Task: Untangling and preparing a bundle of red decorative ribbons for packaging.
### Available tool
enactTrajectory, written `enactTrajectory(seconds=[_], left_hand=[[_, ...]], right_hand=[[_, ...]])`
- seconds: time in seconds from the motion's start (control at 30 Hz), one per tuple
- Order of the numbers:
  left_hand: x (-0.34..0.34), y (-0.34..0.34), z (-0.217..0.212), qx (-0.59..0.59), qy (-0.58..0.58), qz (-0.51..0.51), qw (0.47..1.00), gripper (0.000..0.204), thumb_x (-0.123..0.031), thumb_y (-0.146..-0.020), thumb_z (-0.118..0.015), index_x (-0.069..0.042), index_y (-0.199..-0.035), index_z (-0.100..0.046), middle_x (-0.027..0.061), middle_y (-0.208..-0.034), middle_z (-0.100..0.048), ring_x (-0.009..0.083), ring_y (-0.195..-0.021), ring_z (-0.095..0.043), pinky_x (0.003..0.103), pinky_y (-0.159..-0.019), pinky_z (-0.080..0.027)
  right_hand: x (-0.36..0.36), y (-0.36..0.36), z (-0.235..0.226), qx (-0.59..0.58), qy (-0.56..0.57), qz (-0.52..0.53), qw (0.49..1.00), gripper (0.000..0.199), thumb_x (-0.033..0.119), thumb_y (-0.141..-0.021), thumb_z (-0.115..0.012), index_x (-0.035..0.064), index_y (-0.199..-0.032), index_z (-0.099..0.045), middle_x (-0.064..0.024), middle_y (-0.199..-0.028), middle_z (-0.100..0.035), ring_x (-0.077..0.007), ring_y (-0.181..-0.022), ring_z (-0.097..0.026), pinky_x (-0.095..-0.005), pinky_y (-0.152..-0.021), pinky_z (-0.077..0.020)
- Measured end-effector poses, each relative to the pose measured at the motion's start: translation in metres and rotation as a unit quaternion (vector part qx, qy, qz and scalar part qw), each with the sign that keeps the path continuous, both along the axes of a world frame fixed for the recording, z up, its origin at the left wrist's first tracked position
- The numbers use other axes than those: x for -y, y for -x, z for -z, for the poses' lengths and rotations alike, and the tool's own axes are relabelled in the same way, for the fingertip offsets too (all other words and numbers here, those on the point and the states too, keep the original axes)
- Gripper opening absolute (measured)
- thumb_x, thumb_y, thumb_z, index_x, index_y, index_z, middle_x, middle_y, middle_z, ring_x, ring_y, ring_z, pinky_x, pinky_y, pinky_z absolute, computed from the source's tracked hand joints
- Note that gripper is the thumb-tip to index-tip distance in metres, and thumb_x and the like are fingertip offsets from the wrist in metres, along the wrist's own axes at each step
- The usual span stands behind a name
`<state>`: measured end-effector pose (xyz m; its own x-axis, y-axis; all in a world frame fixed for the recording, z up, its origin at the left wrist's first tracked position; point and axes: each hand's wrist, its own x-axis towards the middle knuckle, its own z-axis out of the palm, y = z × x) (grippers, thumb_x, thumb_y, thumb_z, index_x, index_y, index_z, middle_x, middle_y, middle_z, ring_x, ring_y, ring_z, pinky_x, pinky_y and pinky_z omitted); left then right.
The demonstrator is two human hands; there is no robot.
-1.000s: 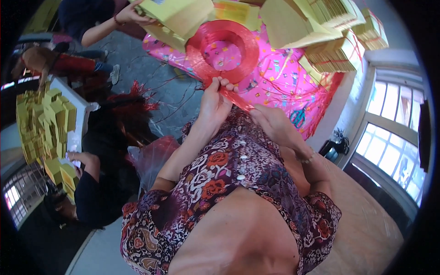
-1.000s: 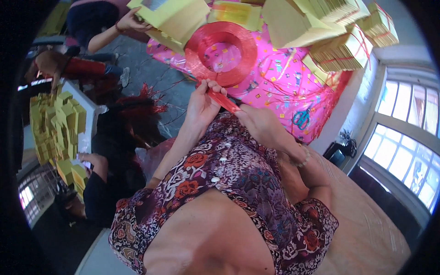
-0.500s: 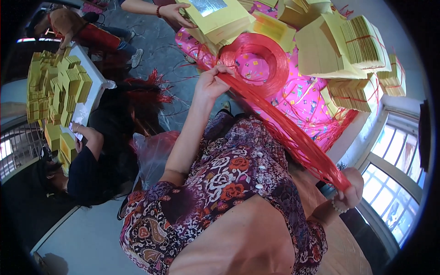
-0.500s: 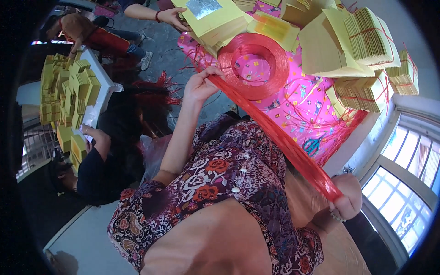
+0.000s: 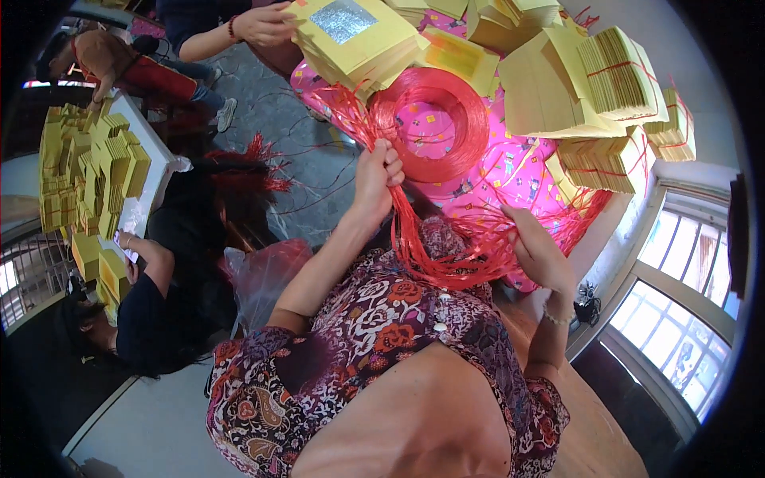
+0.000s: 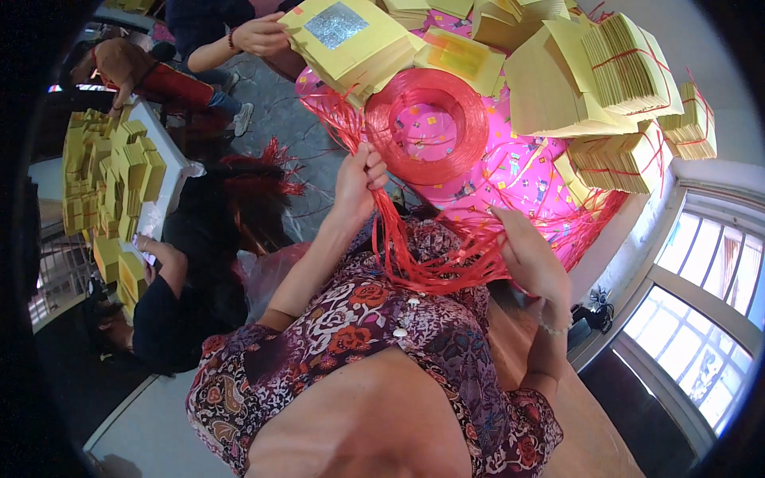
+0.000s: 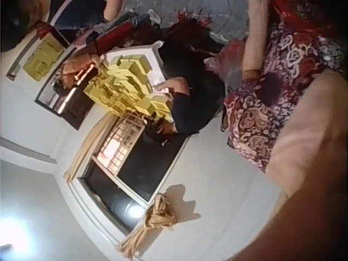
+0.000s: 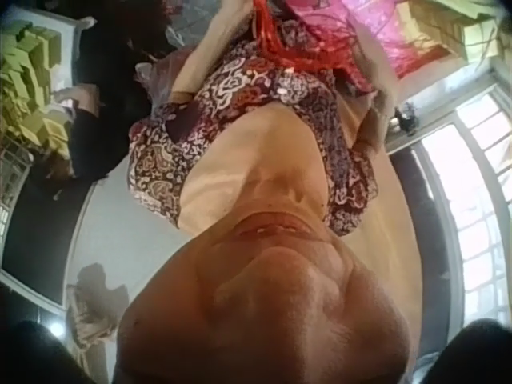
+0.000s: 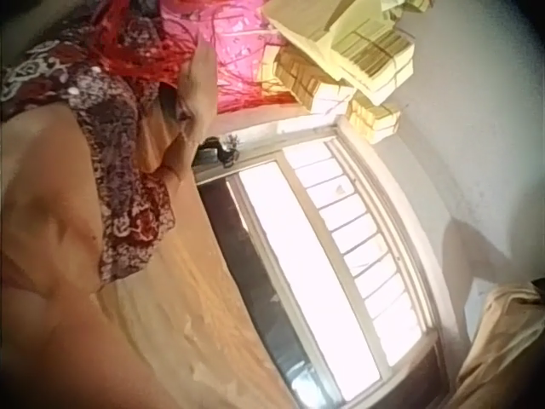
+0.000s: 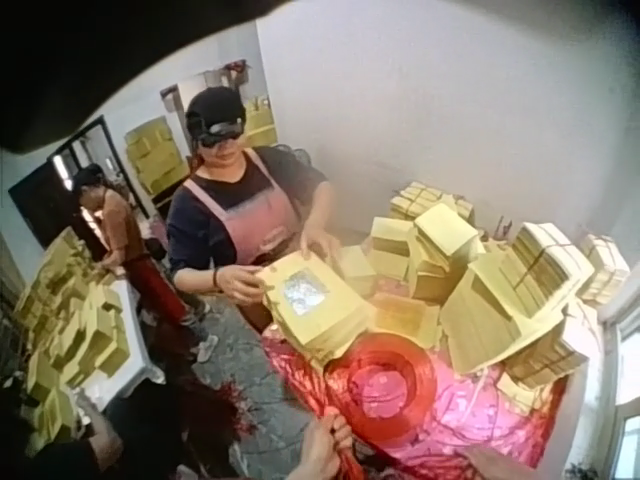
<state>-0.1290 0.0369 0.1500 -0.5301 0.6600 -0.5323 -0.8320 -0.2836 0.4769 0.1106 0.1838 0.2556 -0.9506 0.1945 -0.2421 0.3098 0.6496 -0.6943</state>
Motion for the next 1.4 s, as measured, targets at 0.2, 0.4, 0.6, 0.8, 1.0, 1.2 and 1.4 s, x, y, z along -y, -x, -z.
enactTrajectory(seconds=[0.2,0.4,0.6,0.8,1.0,1.2,1.4], left_hand=[[-0.02,-0.034,-0.038,-0.204,0.021,0.044,0.978,0.017,-0.025,-0.096,-0.038,-0.012,-0.085,-0.041,-0.0059,-0.063,-0.034,0.0034,-0.05,-0.029,0.019,-0.044,-0.025],[-0.033,-0.056,-0.047,-0.343,-0.02,0.073,0.936,0.018,-0.026,-0.097,-0.038,-0.009,-0.095,-0.043,-0.008,-0.065,-0.036,0.001,-0.052,-0.03,0.018,-0.044,-0.023],[-0.044,-0.063,-0.044,-0.351,-0.01,0.11,0.93,0.018,-0.022,-0.097,-0.036,-0.009,-0.107,-0.044,-0.0088,-0.068,-0.036,-0.0003,-0.053,-0.028,0.017,-0.045,-0.023],[-0.053,-0.058,-0.051,-0.297,0.009,0.157,0.942,0.018,-0.019,-0.097,-0.036,-0.007,-0.107,-0.045,-0.0069,-0.075,-0.04,-0.0007,-0.059,-0.033,0.016,-0.048,-0.025],[-0.056,-0.054,-0.034,-0.562,0.063,0.156,0.81,0.029,-0.014,-0.095,-0.036,0.004,-0.117,-0.038,0.0052,-0.092,-0.049,0.0105,-0.082,-0.047,0.024,-0.07,-0.038],[-0.059,-0.054,-0.056,-0.575,0.029,0.167,0.8,0.039,-0.013,-0.095,-0.035,0.006,-0.129,-0.028,0.0164,-0.115,-0.047,0.0184,-0.106,-0.045,0.028,-0.089,-0.036],[-0.065,-0.05,-0.062,-0.594,0.014,0.164,0.788,0.04,-0.011,-0.094,-0.035,0.006,-0.13,-0.028,0.0164,-0.117,-0.047,0.0193,-0.108,-0.045,0.028,-0.09,-0.036]], right_hand=[[0.002,0.084,-0.008,-0.113,0.139,-0.024,0.983,0.04,0.01,-0.087,-0.043,-0.0038,-0.124,-0.04,-0.0195,-0.122,-0.047,-0.0278,-0.119,-0.042,-0.0335,-0.101,-0.0313],[0.008,0.14,0.015,-0.026,0.374,0.09,0.923,0.038,0.027,-0.094,-0.045,-0.0022,-0.117,-0.051,-0.0076,-0.114,-0.055,-0.0132,-0.103,-0.049,-0.0282,-0.09,-0.0385],[-0.008,0.148,0.01,-0.139,0.402,0.146,0.893,0.038,0.03,-0.095,-0.042,-0.0023,-0.103,-0.059,-0.0062,-0.098,-0.061,-0.0104,-0.089,-0.054,-0.0267,-0.081,-0.0423],[-0.011,0.144,-0.007,-0.203,0.433,0.173,0.861,0.037,0.031,-0.092,-0.047,-0.0021,-0.105,-0.058,-0.0072,-0.096,-0.062,-0.0115,-0.088,-0.055,-0.0271,-0.079,-0.0433],[-0.004,0.14,0.014,-0.223,0.302,0.208,0.903,0.028,0.028,-0.091,-0.051,0.0004,-0.092,-0.057,-0.0012,-0.076,-0.057,-0.0111,-0.075,-0.052,-0.0254,-0.069,-0.0436],[-0.015,0.138,-0.004,-0.23,0.469,0.223,0.823,0.029,0.03,-0.095,-0.042,0.0042,-0.085,-0.053,0.0025,-0.065,-0.046,-0.0098,-0.067,-0.048,-0.0241,-0.066,-0.0412],[-0.02,0.142,-0.012,-0.266,0.472,0.225,0.81,0.03,0.031,-0.095,-0.042,0.005,-0.083,-0.051,0.0033,-0.063,-0.043,-0.0092,-0.064,-0.044,-0.0245,-0.062,-0.0385]])
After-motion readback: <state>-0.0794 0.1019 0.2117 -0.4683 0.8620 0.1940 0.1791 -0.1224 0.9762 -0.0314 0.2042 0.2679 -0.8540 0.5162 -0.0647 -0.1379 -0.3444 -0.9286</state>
